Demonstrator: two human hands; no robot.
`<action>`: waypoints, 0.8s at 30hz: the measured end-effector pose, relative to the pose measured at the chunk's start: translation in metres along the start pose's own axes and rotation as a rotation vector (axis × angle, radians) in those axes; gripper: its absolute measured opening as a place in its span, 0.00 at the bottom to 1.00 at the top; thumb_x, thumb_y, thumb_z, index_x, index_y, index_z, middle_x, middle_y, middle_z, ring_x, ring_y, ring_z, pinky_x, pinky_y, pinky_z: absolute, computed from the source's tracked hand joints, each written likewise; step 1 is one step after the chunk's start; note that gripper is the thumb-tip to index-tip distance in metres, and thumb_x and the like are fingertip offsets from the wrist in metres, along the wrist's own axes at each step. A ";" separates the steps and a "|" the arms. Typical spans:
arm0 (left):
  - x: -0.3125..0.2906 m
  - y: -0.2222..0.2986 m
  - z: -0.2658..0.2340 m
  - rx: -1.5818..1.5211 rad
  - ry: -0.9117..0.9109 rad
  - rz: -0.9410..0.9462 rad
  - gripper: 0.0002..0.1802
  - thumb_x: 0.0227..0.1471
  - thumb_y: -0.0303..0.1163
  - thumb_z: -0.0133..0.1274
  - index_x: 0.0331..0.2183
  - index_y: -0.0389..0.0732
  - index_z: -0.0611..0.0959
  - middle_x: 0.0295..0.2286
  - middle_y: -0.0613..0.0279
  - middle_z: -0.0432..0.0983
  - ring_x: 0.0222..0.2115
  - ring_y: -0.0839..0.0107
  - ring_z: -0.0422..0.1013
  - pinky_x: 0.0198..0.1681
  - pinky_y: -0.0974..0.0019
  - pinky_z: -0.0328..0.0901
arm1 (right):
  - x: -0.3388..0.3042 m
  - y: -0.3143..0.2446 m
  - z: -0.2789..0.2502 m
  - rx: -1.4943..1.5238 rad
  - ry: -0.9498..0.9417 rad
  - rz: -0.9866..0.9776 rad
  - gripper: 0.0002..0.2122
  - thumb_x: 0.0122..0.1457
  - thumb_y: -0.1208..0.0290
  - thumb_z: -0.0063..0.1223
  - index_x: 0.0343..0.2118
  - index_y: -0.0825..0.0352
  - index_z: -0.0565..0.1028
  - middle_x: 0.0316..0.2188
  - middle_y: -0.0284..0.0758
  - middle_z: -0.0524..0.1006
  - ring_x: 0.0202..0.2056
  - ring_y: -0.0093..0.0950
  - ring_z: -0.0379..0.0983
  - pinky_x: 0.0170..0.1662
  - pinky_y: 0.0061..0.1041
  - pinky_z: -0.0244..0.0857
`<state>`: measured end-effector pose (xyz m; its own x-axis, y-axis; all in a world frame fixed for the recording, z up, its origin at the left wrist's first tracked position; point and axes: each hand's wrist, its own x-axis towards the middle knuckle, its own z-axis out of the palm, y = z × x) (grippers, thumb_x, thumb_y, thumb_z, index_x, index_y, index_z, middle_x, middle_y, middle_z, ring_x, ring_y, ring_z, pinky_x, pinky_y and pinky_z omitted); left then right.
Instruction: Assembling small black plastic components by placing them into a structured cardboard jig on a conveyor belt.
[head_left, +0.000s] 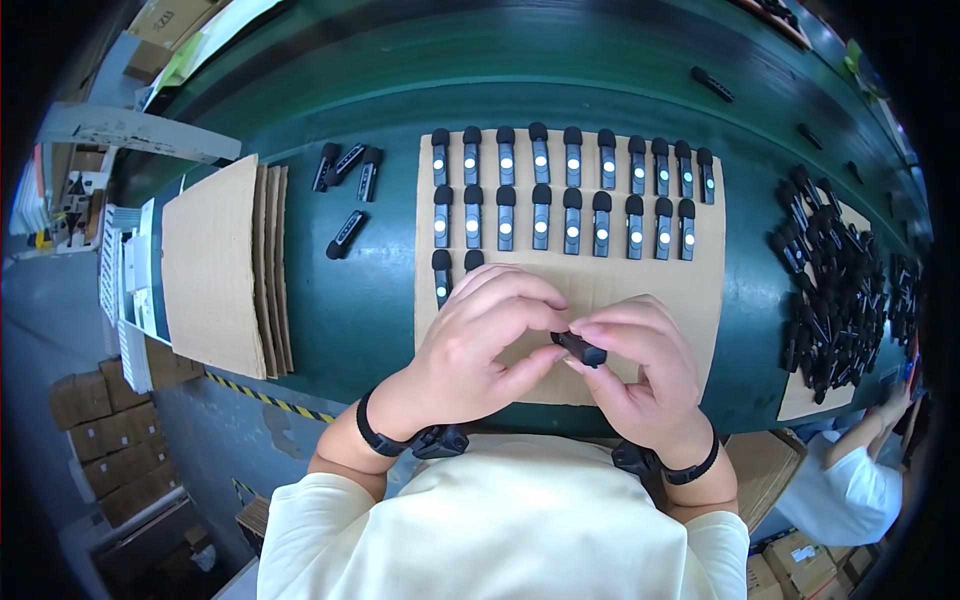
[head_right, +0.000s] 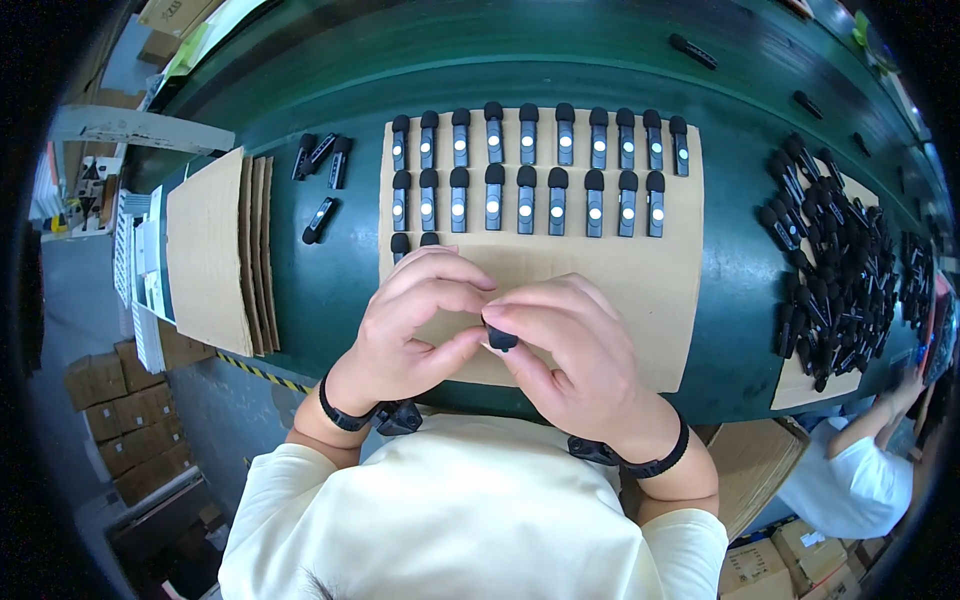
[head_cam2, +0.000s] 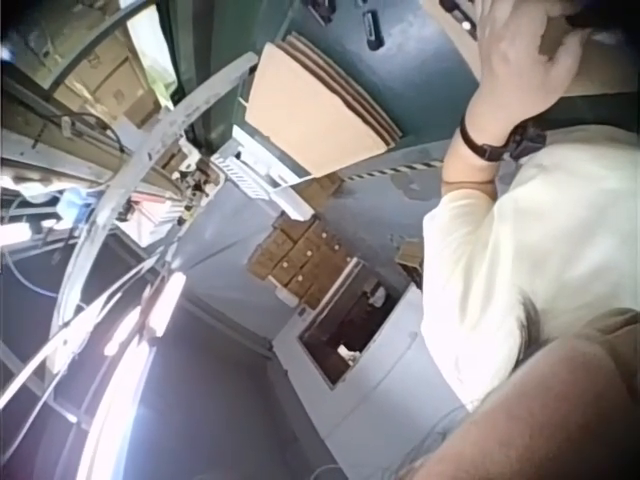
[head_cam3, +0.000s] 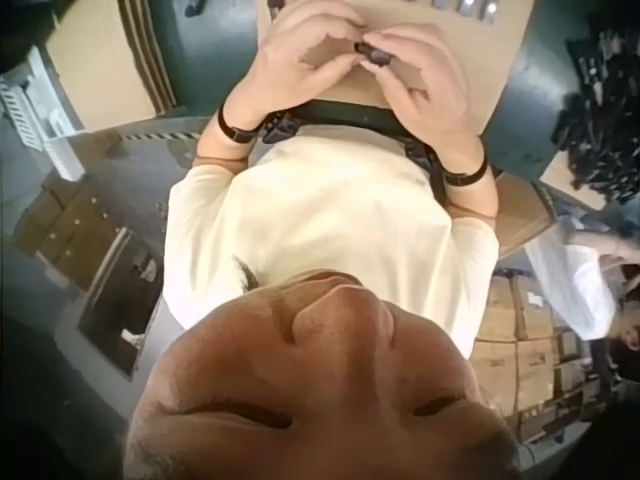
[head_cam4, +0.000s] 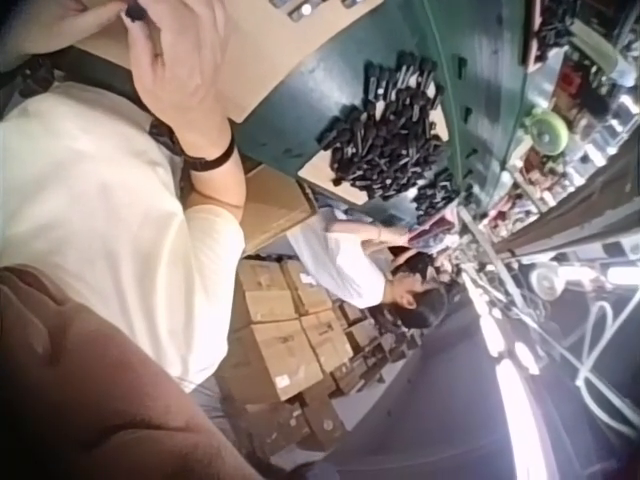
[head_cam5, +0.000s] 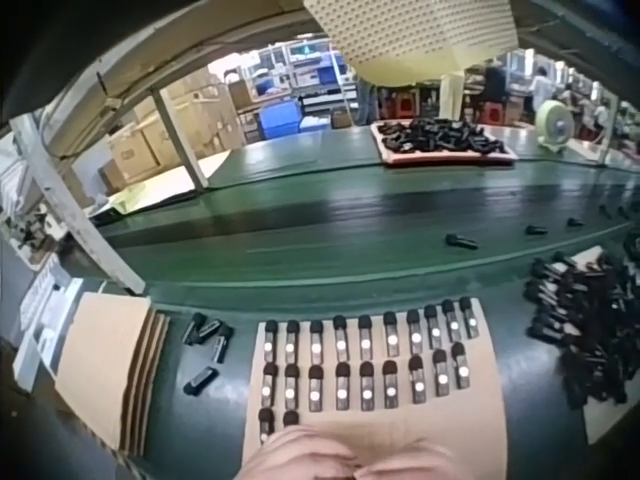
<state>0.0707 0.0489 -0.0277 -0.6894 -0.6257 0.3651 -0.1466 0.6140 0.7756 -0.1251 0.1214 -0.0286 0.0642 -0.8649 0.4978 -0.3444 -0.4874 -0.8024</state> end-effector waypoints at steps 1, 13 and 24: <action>0.001 0.000 0.001 -0.008 -0.003 0.006 0.17 0.39 0.24 0.65 0.36 0.38 0.81 0.38 0.55 0.77 0.39 0.58 0.73 0.47 0.55 0.65 | 0.000 0.000 -0.002 -0.001 -0.021 0.003 0.15 0.48 0.81 0.63 0.41 0.68 0.75 0.36 0.40 0.78 0.34 0.34 0.75 0.38 0.29 0.68; -0.014 0.002 0.024 0.218 -0.343 -0.045 0.17 0.44 0.33 0.63 0.39 0.41 0.81 0.43 0.61 0.75 0.42 0.59 0.71 0.47 0.57 0.64 | -0.015 0.055 -0.098 -0.565 0.084 0.127 0.11 0.49 0.86 0.58 0.37 0.70 0.74 0.40 0.43 0.78 0.38 0.37 0.76 0.40 0.29 0.70; -0.008 0.001 0.029 0.356 -0.501 -0.026 0.18 0.45 0.35 0.62 0.39 0.40 0.80 0.44 0.60 0.74 0.45 0.61 0.70 0.51 0.59 0.62 | -0.020 0.078 -0.112 -0.817 -0.219 0.066 0.08 0.46 0.83 0.60 0.30 0.69 0.73 0.40 0.40 0.76 0.40 0.40 0.74 0.42 0.33 0.69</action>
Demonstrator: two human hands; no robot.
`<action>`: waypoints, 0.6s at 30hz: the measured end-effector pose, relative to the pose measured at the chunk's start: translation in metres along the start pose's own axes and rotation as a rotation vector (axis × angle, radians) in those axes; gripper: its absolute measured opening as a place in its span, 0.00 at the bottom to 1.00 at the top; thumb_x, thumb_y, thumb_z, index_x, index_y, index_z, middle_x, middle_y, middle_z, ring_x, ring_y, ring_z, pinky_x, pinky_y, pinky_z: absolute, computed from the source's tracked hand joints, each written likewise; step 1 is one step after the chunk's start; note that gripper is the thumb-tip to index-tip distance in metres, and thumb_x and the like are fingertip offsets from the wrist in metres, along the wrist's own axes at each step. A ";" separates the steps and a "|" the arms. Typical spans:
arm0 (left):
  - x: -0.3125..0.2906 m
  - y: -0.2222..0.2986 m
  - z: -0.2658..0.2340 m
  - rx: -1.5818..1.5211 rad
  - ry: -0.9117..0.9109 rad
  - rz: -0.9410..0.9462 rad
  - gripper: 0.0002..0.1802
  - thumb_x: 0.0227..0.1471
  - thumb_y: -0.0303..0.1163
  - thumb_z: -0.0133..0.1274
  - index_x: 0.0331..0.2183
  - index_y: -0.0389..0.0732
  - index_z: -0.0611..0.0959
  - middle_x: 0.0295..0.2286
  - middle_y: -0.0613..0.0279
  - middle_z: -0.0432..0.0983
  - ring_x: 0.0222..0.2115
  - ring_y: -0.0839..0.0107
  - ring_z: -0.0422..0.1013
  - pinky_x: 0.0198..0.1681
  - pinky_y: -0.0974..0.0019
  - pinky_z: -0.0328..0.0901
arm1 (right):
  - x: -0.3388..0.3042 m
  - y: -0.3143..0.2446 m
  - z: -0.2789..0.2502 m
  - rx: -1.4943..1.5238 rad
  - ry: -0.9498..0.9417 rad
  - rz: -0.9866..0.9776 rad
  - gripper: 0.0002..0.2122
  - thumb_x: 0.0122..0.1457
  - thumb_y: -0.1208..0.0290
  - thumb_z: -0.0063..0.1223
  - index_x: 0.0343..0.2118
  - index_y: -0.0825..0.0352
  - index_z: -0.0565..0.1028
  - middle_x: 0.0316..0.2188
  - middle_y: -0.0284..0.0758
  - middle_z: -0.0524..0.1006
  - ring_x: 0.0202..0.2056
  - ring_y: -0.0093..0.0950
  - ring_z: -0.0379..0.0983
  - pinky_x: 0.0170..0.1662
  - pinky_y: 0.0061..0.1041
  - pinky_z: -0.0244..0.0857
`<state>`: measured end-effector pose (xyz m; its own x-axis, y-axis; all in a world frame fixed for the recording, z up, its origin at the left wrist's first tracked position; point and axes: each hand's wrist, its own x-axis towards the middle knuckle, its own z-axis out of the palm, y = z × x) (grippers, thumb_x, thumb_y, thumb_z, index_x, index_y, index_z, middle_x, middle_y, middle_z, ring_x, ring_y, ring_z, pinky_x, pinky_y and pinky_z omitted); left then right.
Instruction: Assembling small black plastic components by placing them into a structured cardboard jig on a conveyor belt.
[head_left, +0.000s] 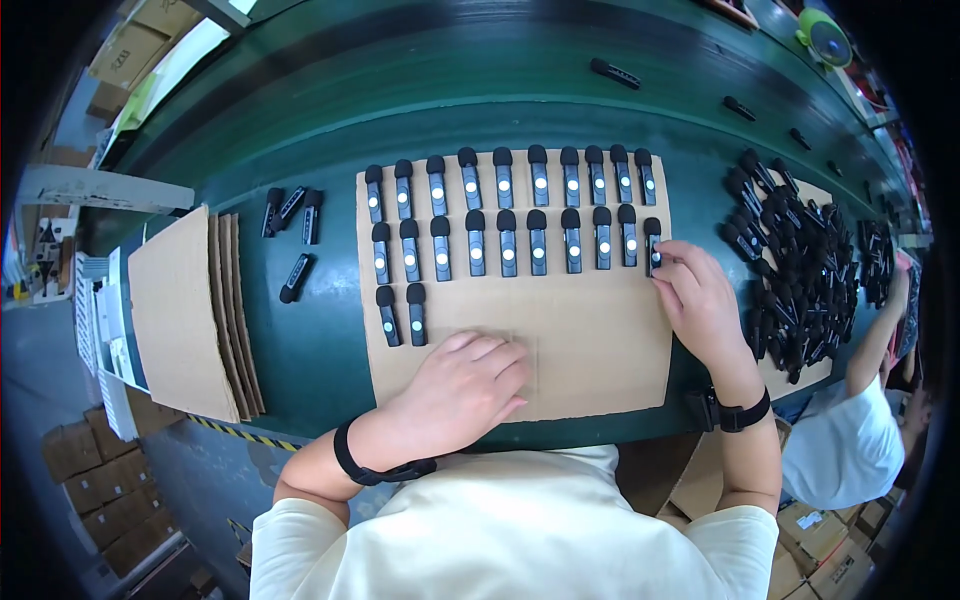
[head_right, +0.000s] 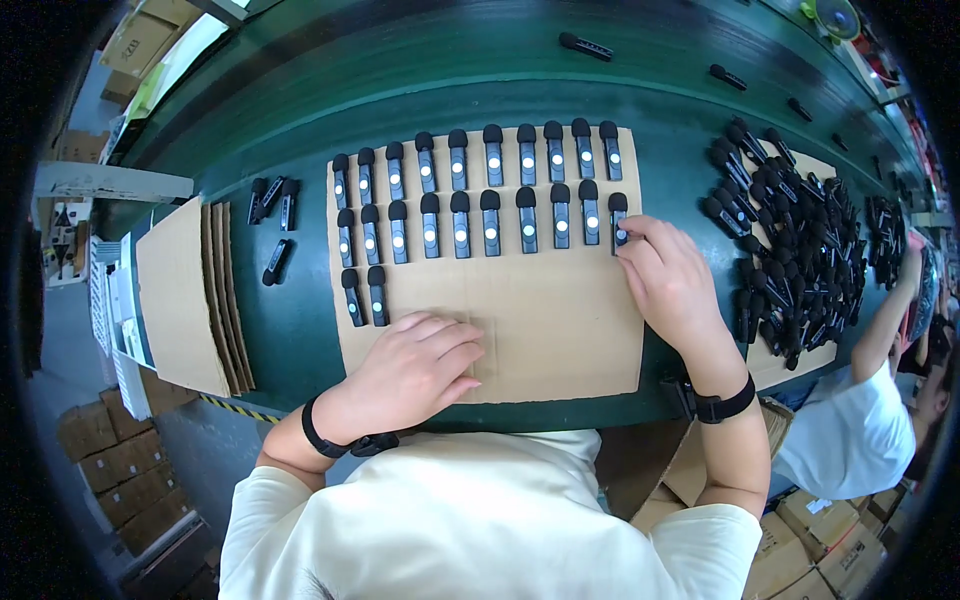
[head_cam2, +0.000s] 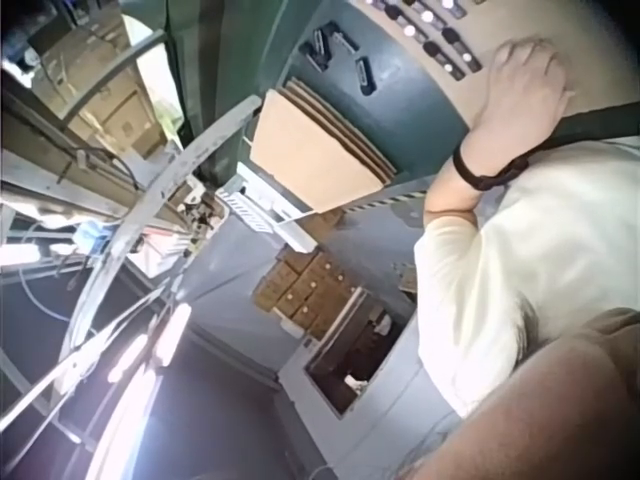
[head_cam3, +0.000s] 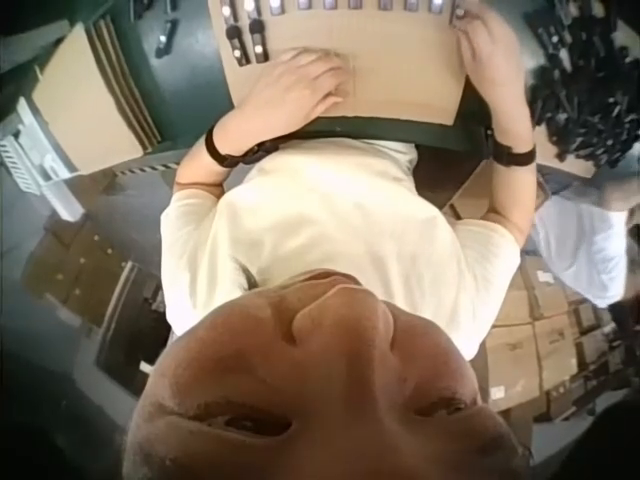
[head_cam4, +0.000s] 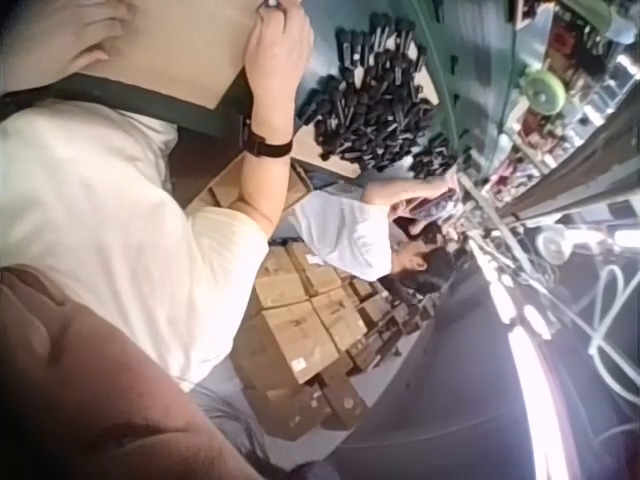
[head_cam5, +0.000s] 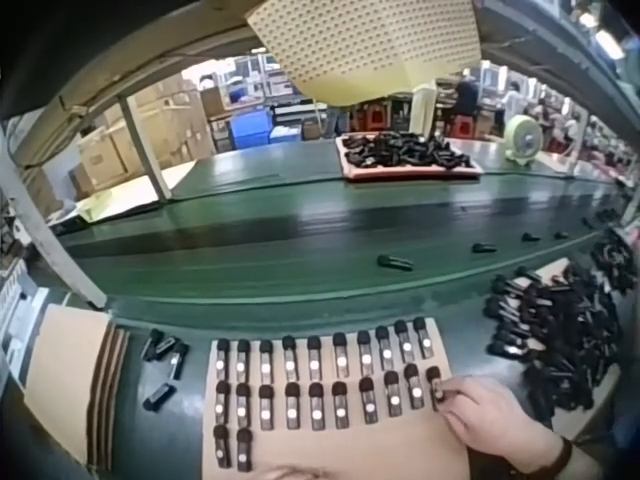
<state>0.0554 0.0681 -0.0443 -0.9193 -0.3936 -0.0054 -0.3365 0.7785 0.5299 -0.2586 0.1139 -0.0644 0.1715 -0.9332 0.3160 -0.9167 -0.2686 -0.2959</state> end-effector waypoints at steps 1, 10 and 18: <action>0.000 0.000 0.000 0.000 0.001 0.000 0.18 0.45 0.35 0.62 0.39 0.40 0.80 0.44 0.60 0.74 0.45 0.61 0.70 0.51 0.59 0.62 | 0.001 0.002 0.000 -0.013 0.004 0.002 0.08 0.46 0.83 0.60 0.29 0.69 0.73 0.40 0.40 0.76 0.40 0.40 0.74 0.42 0.34 0.69; 0.001 -0.001 -0.005 -0.025 -0.031 0.004 0.18 0.46 0.35 0.61 0.40 0.40 0.80 0.41 0.59 0.76 0.42 0.61 0.71 0.50 0.59 0.63 | 0.018 0.006 -0.022 0.080 -0.030 0.011 0.10 0.47 0.83 0.59 0.33 0.69 0.74 0.41 0.40 0.75 0.42 0.41 0.73 0.45 0.34 0.68; 0.010 -0.006 -0.076 -0.083 0.015 0.085 0.15 0.46 0.35 0.63 0.38 0.42 0.81 0.35 0.59 0.78 0.38 0.59 0.74 0.45 0.59 0.66 | 0.040 0.039 -0.045 -0.002 0.008 0.014 0.10 0.50 0.80 0.58 0.37 0.70 0.74 0.40 0.42 0.75 0.44 0.41 0.73 0.48 0.33 0.67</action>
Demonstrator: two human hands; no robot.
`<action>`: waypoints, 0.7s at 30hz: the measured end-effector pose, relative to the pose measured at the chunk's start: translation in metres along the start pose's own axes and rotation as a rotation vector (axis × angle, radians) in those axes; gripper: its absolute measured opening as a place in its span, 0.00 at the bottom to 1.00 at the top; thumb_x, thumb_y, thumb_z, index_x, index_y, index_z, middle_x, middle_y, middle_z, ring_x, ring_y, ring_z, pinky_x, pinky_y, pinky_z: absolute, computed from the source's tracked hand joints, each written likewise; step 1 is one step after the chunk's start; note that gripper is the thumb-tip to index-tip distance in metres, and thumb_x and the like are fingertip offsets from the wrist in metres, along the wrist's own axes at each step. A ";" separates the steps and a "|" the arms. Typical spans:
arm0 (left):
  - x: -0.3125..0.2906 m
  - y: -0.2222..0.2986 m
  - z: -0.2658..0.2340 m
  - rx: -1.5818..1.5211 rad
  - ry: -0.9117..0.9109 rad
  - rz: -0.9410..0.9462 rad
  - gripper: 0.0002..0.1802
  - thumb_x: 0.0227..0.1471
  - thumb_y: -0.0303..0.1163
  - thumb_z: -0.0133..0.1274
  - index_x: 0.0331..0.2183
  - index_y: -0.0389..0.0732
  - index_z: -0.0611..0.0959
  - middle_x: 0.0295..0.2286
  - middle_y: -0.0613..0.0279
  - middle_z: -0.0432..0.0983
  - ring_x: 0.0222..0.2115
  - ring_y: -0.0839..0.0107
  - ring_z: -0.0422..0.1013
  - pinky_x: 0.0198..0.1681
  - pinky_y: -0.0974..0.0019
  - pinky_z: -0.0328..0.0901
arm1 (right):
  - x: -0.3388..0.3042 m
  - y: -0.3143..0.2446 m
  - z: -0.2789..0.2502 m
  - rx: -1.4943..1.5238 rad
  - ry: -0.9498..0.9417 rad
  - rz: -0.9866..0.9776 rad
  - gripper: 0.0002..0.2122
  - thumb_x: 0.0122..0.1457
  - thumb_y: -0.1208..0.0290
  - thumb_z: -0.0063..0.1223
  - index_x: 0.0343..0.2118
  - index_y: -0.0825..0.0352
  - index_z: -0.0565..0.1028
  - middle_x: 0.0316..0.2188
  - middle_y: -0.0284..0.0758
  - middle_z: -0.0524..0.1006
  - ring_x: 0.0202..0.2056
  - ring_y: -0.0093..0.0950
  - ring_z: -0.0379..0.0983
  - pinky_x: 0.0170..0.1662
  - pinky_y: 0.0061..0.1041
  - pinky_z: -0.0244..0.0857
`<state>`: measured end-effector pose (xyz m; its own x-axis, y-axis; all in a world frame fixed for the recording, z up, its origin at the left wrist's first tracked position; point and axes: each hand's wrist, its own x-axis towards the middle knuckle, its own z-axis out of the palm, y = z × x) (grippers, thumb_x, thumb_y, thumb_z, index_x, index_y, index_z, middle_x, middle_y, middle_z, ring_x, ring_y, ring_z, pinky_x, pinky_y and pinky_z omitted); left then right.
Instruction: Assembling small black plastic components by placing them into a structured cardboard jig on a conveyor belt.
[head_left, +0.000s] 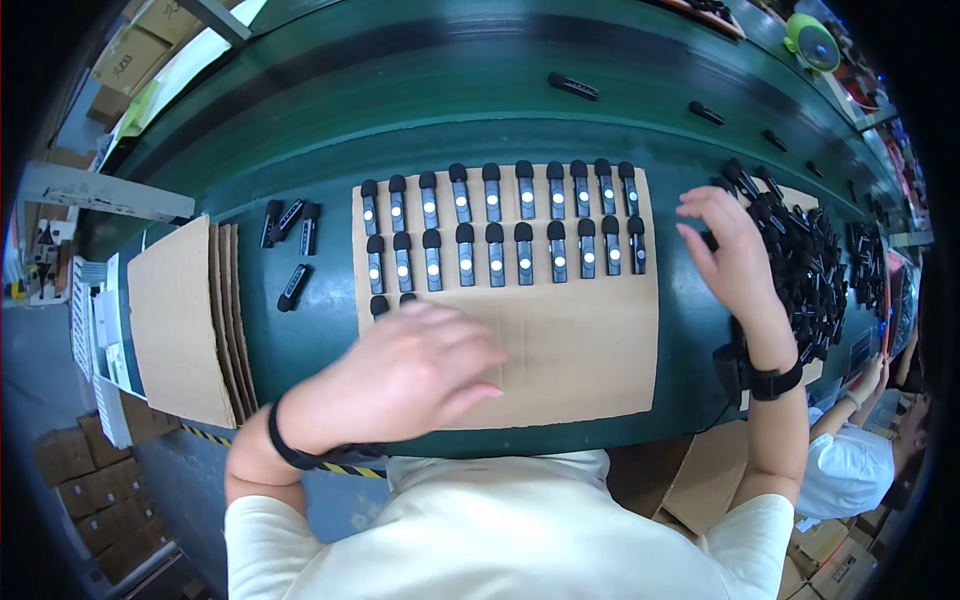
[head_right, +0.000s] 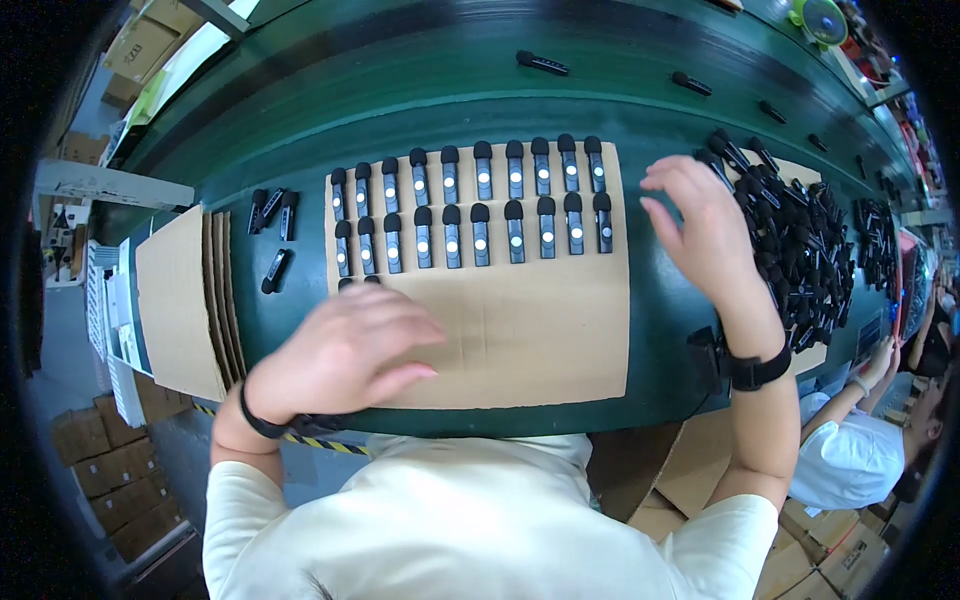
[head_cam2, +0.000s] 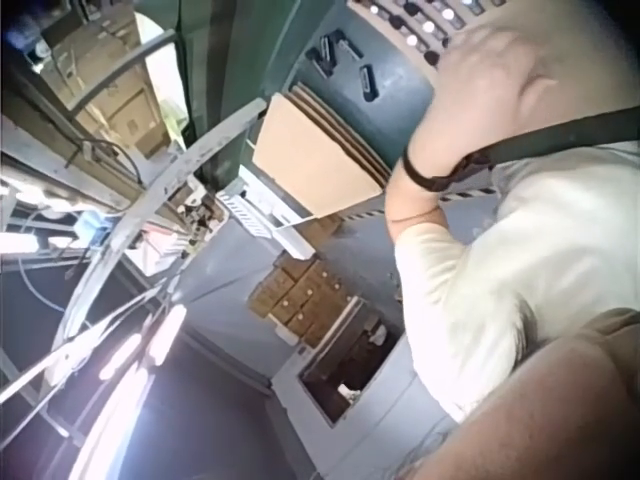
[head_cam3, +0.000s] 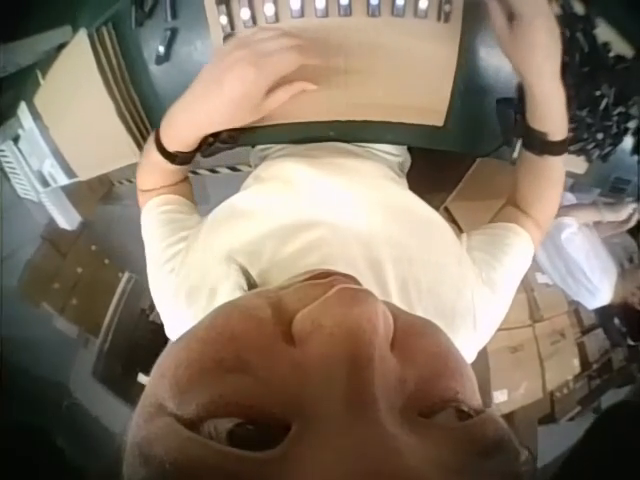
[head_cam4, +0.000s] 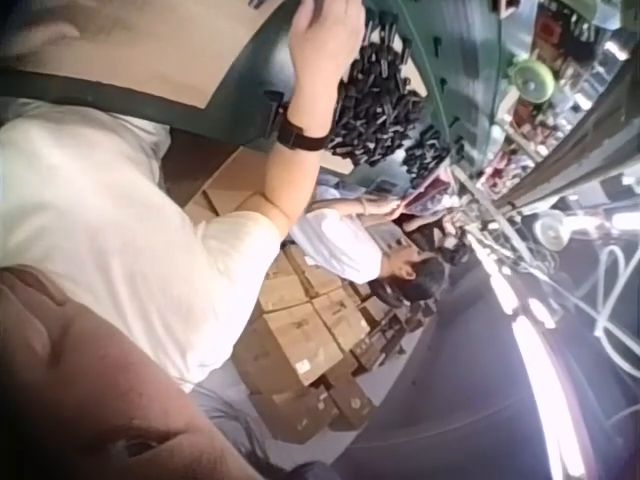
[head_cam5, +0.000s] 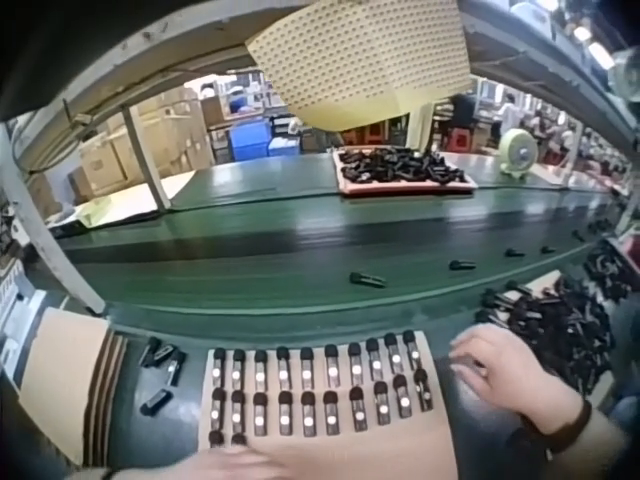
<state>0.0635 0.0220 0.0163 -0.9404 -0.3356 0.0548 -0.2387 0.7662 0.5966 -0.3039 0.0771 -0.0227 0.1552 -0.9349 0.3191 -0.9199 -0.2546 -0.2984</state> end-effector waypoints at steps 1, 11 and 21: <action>0.005 -0.002 -0.012 0.002 0.042 0.031 0.14 0.46 0.34 0.63 0.37 0.41 0.81 0.34 0.58 0.79 0.37 0.59 0.75 0.42 0.59 0.68 | 0.003 0.008 -0.003 -0.002 0.001 0.038 0.10 0.51 0.80 0.58 0.37 0.70 0.74 0.40 0.42 0.75 0.43 0.41 0.73 0.48 0.32 0.67; 0.141 -0.069 -0.081 -0.188 0.218 -0.303 0.08 0.56 0.31 0.54 0.32 0.36 0.82 0.30 0.64 0.79 0.32 0.76 0.73 0.39 0.71 0.68 | 0.060 0.119 -0.003 -0.113 -0.019 0.344 0.12 0.57 0.74 0.55 0.43 0.69 0.72 0.42 0.42 0.75 0.44 0.43 0.72 0.50 0.32 0.67; 0.245 -0.178 -0.028 0.379 0.244 -0.413 0.13 0.48 0.27 0.52 0.38 0.39 0.83 0.39 0.50 0.79 0.39 0.53 0.76 0.44 0.59 0.70 | 0.107 0.189 0.044 -0.297 -0.066 0.394 0.14 0.57 0.72 0.55 0.47 0.66 0.72 0.43 0.45 0.75 0.45 0.45 0.71 0.50 0.38 0.65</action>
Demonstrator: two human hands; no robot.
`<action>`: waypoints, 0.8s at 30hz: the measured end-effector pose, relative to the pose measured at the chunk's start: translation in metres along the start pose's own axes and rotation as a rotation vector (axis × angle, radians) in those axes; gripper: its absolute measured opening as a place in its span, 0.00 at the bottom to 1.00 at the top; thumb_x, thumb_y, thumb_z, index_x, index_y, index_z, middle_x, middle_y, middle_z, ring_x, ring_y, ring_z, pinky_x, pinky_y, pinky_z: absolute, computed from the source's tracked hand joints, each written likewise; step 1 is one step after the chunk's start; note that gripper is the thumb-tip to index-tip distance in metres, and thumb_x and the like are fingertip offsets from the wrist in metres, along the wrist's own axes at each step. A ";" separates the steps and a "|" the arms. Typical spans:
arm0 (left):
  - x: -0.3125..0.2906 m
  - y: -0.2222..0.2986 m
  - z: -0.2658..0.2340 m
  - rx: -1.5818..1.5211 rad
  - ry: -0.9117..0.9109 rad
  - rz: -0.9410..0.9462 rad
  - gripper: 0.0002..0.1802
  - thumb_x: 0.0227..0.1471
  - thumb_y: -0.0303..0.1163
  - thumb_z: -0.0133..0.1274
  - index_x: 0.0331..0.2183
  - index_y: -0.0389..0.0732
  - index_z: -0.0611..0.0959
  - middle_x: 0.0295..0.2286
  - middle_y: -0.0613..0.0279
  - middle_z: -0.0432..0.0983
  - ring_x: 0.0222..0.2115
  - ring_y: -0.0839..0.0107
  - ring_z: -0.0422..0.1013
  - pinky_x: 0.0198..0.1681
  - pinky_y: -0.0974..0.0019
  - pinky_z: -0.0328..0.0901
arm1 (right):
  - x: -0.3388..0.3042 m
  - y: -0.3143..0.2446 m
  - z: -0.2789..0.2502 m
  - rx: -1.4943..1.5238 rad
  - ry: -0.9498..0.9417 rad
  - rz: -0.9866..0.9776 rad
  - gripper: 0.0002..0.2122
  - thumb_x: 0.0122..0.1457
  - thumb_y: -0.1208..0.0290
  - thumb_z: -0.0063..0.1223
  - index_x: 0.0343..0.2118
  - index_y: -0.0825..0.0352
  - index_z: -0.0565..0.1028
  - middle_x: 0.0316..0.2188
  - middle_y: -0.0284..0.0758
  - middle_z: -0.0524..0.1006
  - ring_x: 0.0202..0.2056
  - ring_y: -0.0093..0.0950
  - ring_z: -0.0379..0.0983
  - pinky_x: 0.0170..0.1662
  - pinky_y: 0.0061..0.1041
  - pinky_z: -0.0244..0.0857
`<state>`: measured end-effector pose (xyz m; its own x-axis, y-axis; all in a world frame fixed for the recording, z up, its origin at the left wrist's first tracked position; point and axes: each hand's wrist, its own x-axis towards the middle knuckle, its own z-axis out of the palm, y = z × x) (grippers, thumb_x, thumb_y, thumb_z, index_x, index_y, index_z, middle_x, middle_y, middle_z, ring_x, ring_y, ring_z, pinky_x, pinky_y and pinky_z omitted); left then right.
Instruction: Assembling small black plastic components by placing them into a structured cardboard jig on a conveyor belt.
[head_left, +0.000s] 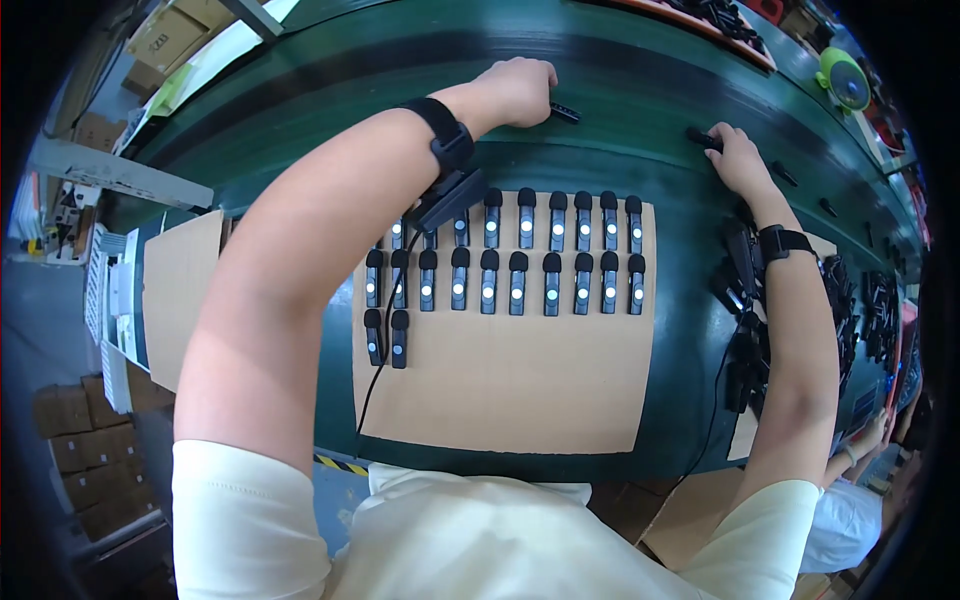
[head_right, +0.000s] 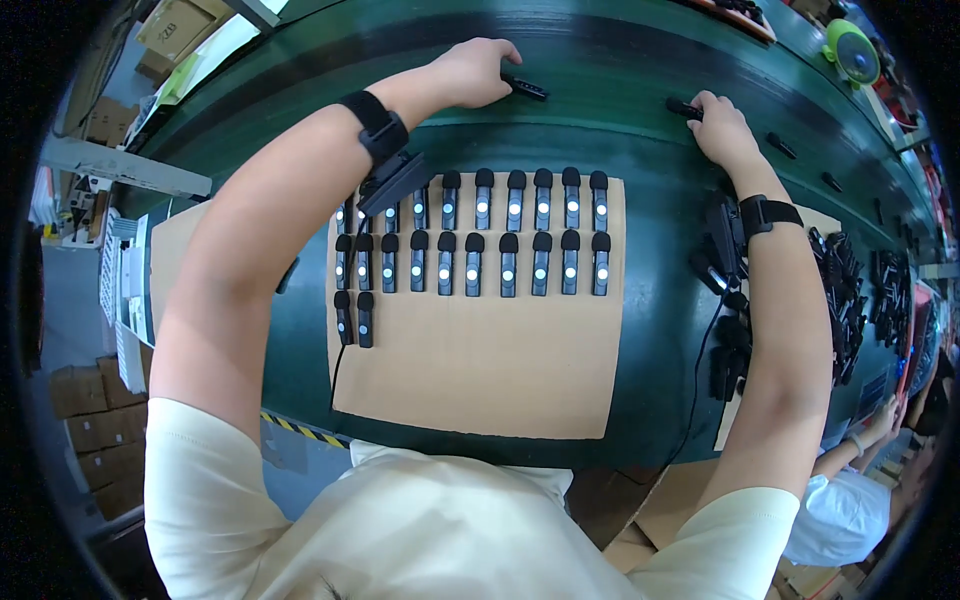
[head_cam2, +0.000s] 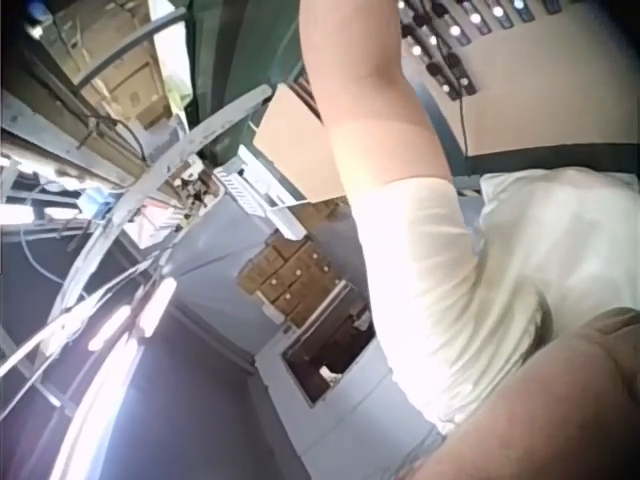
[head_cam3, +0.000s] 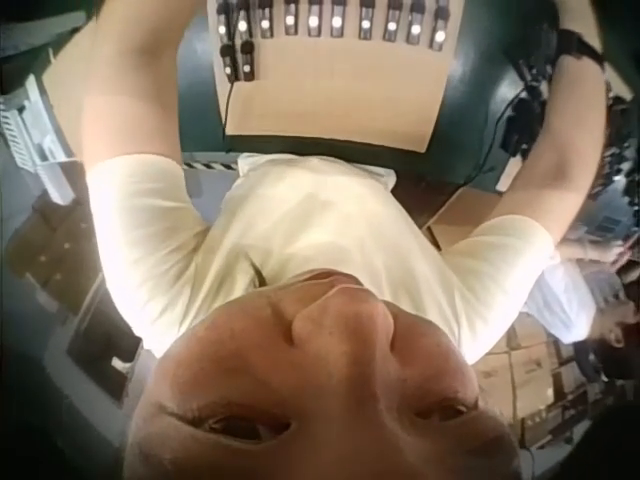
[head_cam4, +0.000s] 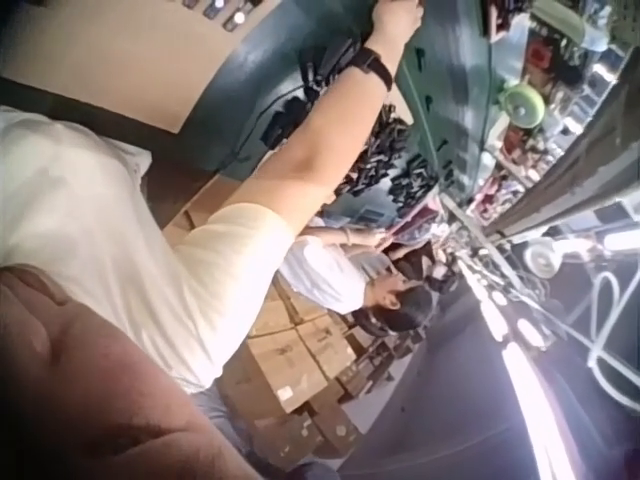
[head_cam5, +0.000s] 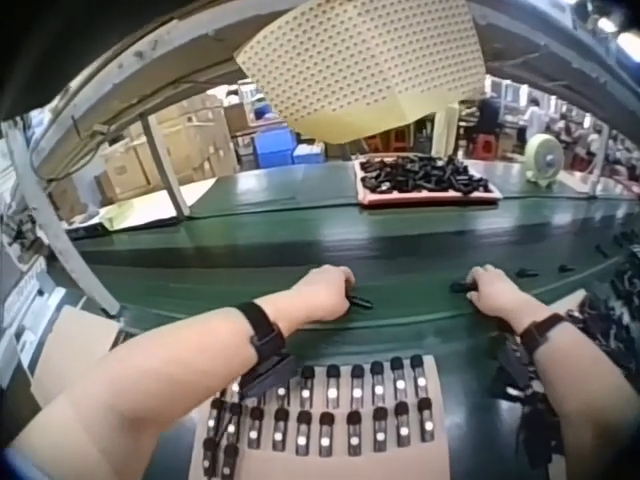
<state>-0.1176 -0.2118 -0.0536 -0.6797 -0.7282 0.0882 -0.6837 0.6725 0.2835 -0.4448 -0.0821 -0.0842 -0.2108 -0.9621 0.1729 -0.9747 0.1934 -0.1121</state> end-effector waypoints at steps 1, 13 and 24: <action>0.003 -0.003 0.004 0.022 -0.032 -0.024 0.13 0.48 0.27 0.52 0.39 0.39 0.83 0.41 0.49 0.79 0.41 0.53 0.75 0.46 0.58 0.70 | 0.004 0.001 0.000 -0.019 -0.059 0.003 0.15 0.57 0.72 0.55 0.47 0.66 0.72 0.43 0.45 0.75 0.44 0.45 0.71 0.49 0.37 0.66; -0.034 -0.007 -0.021 -0.149 0.095 -0.008 0.15 0.51 0.32 0.59 0.42 0.38 0.82 0.35 0.53 0.80 0.37 0.60 0.76 0.43 0.63 0.70 | -0.074 -0.115 -0.085 0.828 -0.070 -0.061 0.12 0.62 0.71 0.50 0.48 0.68 0.74 0.35 0.27 0.75 0.35 0.16 0.68 0.40 0.17 0.62; -0.278 0.043 -0.073 -1.350 -0.022 -0.141 0.17 0.50 0.19 0.60 0.44 0.35 0.81 0.41 0.62 0.76 0.39 0.78 0.72 0.42 0.73 0.68 | -0.253 -0.206 -0.087 1.619 -0.232 0.037 0.14 0.54 0.83 0.58 0.44 0.72 0.73 0.40 0.33 0.74 0.39 0.20 0.71 0.44 0.20 0.65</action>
<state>0.0617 0.0100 0.0037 -0.6389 -0.7687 -0.0307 0.0353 -0.0692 0.9970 -0.1968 0.1380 -0.0198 -0.0702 -0.9973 0.0216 0.1519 -0.0321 -0.9879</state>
